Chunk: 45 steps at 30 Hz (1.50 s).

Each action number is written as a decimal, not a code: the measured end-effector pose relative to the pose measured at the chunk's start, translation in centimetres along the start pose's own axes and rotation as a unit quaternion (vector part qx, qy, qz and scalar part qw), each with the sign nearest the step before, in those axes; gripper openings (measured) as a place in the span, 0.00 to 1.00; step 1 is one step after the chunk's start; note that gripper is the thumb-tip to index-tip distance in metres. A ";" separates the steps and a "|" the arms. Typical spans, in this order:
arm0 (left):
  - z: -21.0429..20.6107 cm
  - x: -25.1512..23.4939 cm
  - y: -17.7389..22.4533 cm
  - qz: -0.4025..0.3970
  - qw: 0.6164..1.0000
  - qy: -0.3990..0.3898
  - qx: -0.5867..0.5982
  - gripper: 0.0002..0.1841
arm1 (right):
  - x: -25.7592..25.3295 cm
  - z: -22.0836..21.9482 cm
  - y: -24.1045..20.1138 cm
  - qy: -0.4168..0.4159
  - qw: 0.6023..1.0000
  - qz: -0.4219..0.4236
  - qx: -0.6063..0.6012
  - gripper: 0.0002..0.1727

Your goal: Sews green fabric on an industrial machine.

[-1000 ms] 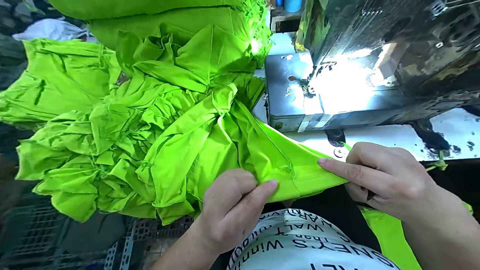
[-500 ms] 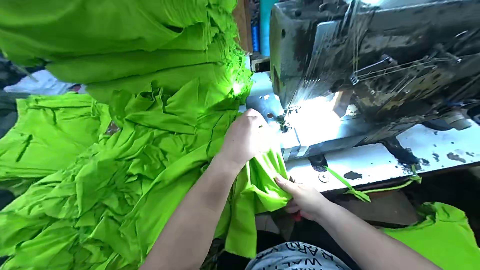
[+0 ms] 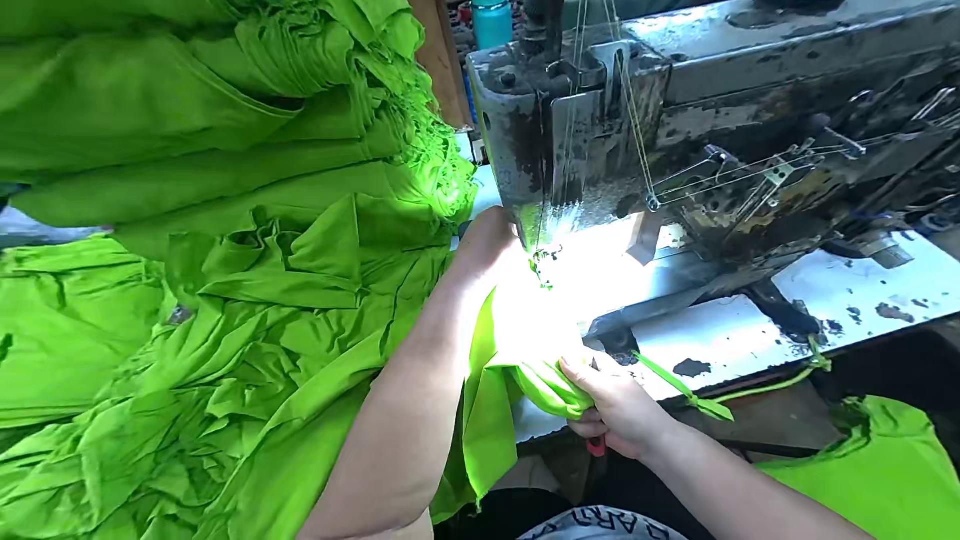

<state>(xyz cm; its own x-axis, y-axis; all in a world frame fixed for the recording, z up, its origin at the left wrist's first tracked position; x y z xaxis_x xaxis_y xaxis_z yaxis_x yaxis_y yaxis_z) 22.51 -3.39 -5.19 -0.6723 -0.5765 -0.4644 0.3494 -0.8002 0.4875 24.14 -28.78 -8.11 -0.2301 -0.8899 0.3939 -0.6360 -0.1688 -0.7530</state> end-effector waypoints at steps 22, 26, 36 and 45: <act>14.9 22.4 7.7 0.147 0.978 0.128 0.077 0.08 | 3.6 2.5 1.4 0.038 0.972 0.063 0.225 0.09; 15.8 22.6 5.9 0.087 0.989 0.087 -0.079 0.11 | 3.6 6.1 1.0 0.122 0.947 0.070 0.288 0.12; 9.9 26.8 9.8 -0.203 0.944 -0.237 -0.109 0.17 | 2.8 7.5 1.8 0.139 0.948 0.088 0.273 0.14; 7.0 30.0 9.8 -0.022 0.967 0.005 0.254 0.07 | 4.3 7.8 1.0 0.144 0.880 0.171 0.419 0.11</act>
<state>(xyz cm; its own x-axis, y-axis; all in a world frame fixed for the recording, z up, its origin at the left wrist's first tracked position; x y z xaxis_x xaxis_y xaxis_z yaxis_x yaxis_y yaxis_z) 1.21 -27.40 -9.21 -0.6722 -0.5472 -0.4988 -0.0466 -0.6410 0.7661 28.26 -36.09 -11.23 -0.5570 -0.8251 0.0944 0.2465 -0.2727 -0.9300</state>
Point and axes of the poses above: each hand's wrist, its own x-axis away from the middle knuckle, its own z-axis out of the back of the hand, y = z × x, the point moved 2 cm from there along -x, towards the middle knuckle, and after that the axes turned 11 degrees about y, right-handed, at the moved point
